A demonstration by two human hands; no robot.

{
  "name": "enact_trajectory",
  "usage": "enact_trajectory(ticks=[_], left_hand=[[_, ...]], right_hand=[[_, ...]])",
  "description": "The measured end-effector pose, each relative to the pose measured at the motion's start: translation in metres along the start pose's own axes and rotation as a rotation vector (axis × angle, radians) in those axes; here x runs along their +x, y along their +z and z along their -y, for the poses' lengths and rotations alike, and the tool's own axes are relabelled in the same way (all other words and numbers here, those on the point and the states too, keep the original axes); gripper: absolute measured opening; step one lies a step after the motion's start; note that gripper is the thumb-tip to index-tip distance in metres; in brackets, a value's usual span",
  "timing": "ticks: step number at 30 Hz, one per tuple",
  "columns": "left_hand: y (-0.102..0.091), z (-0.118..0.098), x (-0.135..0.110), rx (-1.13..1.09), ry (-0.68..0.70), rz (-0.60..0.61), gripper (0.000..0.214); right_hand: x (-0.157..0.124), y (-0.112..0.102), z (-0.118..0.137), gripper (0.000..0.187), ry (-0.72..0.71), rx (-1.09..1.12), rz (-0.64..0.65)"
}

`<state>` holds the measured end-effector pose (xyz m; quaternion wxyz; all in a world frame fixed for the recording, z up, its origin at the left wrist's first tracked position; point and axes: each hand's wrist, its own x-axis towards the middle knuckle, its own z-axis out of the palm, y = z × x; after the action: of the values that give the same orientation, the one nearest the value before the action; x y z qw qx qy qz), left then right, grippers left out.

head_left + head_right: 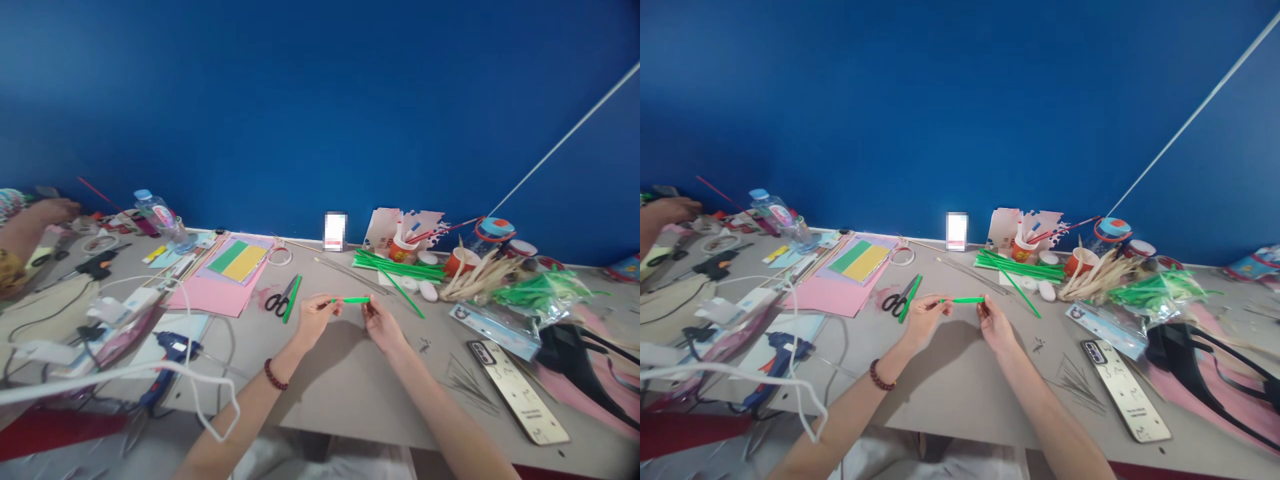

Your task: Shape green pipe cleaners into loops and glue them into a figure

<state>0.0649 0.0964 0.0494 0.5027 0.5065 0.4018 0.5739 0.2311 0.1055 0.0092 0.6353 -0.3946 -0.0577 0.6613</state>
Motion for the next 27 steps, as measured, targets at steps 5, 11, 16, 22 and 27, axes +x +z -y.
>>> enact_trajectory(ticks=[5, 11, 16, 22, 27], left_hand=[[-0.002, 0.0, 0.004, -0.026, 0.027, -0.059, 0.021], [-0.011, 0.009, 0.018, -0.181, -0.036, -0.266, 0.027], [-0.012, 0.013, 0.021, -0.203, -0.079, -0.144, 0.033], [-0.012, 0.014, 0.02, -0.167, -0.124, -0.069, 0.037], [-0.014, 0.019, 0.022, -0.088, -0.158, -0.031, 0.031]], right_hand=[[0.0, -0.002, 0.006, 0.017, -0.082, -0.182, 0.055], [0.015, -0.009, 0.057, 0.036, -0.758, -1.122, -0.032], [0.034, -0.015, 0.087, 0.036, -0.833, -1.853, -0.21], [0.049, -0.008, 0.107, 0.023, -0.66, -2.168, -0.228], [0.064, 0.005, 0.133, 0.025, -0.676, -2.24, -0.359]])
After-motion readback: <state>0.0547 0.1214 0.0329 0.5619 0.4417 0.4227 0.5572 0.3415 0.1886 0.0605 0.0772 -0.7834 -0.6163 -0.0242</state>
